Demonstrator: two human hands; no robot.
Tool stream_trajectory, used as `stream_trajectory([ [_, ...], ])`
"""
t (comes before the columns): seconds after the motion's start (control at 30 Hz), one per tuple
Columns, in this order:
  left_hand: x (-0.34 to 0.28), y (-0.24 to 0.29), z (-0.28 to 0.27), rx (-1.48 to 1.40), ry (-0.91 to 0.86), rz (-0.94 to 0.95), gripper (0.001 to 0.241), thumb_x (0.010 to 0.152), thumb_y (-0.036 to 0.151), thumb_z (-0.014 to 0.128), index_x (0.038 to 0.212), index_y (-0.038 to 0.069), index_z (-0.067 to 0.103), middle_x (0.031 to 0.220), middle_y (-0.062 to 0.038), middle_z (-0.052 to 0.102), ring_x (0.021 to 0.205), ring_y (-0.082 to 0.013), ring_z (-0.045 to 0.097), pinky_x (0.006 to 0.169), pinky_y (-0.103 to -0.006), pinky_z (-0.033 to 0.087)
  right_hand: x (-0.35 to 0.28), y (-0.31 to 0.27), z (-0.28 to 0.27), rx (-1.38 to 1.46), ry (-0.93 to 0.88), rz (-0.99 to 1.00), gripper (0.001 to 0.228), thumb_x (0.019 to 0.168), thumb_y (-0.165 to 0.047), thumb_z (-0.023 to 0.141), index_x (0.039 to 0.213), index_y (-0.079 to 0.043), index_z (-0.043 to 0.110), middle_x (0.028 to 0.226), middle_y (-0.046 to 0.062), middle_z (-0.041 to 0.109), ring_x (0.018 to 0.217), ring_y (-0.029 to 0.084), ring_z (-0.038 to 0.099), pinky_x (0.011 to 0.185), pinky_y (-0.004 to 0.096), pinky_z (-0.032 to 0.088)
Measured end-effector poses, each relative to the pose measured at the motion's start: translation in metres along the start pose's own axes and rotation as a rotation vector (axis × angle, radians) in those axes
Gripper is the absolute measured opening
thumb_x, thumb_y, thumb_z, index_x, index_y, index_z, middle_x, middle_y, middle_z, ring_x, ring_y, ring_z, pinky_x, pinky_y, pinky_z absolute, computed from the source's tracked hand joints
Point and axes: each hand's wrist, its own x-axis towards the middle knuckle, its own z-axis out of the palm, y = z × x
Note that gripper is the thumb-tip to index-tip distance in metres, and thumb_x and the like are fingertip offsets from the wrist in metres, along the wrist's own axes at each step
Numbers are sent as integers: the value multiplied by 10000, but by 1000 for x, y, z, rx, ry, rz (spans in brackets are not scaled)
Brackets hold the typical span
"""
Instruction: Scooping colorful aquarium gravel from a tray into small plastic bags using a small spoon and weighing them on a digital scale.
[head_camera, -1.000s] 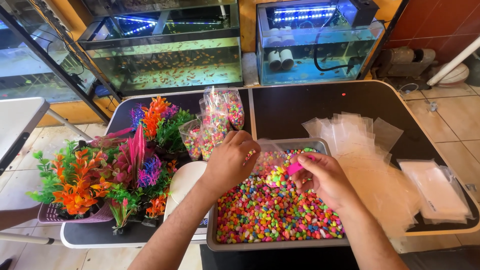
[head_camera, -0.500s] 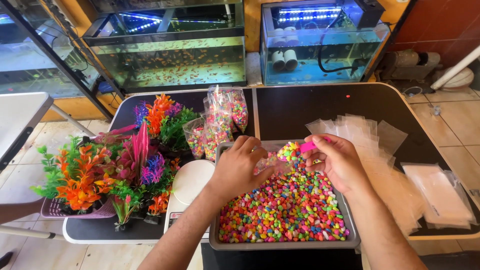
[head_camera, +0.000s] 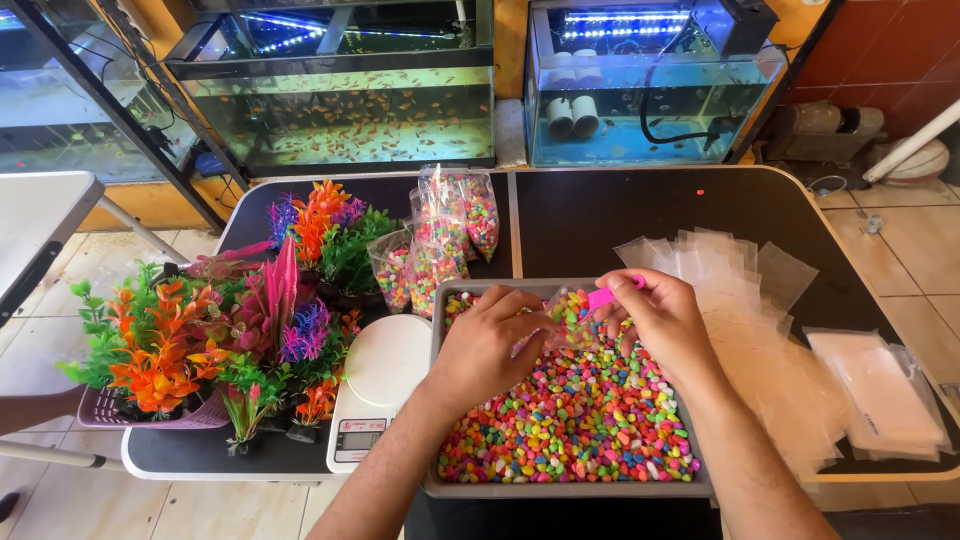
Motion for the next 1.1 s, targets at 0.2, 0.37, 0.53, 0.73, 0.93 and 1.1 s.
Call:
stream_trajectory([
  [0.2, -3, -7, 9, -19, 131, -3, 92, 897, 121, 748, 967, 112, 808, 952, -40, 755, 1023, -223, 687, 798, -315, 601, 13, 18, -8, -215, -12, -96, 253, 1015, -194, 629, 1086, 33, 717, 688, 214, 692, 448, 190, 611, 286, 266, 490],
  [0.37, -4, -5, 9, -47, 219, -26, 95, 860, 75, 779, 946, 94, 813, 923, -58, 766, 984, -247, 695, 829, -324, 600, 13, 1, 0, -377, -19, -227, 227, 1024, -164, 608, 1069, 19, 735, 666, 142, 680, 496, 156, 610, 407, 248, 503],
  [0.53, -6, -11, 12, -47, 258, -49, 88, 846, 81, 792, 928, 103, 813, 907, -45, 771, 971, -242, 706, 837, -330, 602, 10, -5, 15, -370, -85, -285, 215, 1013, -129, 598, 1044, 31, 739, 677, 140, 688, 543, 163, 631, 463, 261, 517],
  [0.73, -6, -10, 5, -91, 347, -63, 84, 844, 74, 789, 920, 93, 818, 891, -72, 770, 912, -272, 702, 818, -356, 602, -11, -28, 37, -427, -223, -458, 200, 971, -63, 618, 1065, 43, 760, 702, 162, 706, 523, 147, 562, 513, 263, 471],
  [0.93, -8, -15, 10, -116, 365, -80, 80, 836, 81, 796, 912, 96, 817, 890, -78, 773, 906, -280, 706, 810, -365, 600, 1, -1, 16, -239, -124, -485, 207, 1004, -133, 619, 1059, -5, 773, 743, 111, 682, 540, 112, 531, 481, 221, 481],
  [1.1, -8, -17, 10, -161, 371, -87, 87, 833, 46, 790, 913, 67, 819, 880, -119, 770, 883, -313, 711, 804, -399, 595, 4, 7, -6, -142, 95, -559, 203, 1055, -89, 592, 1073, 21, 761, 933, 92, 605, 711, 128, 574, 559, 278, 584],
])
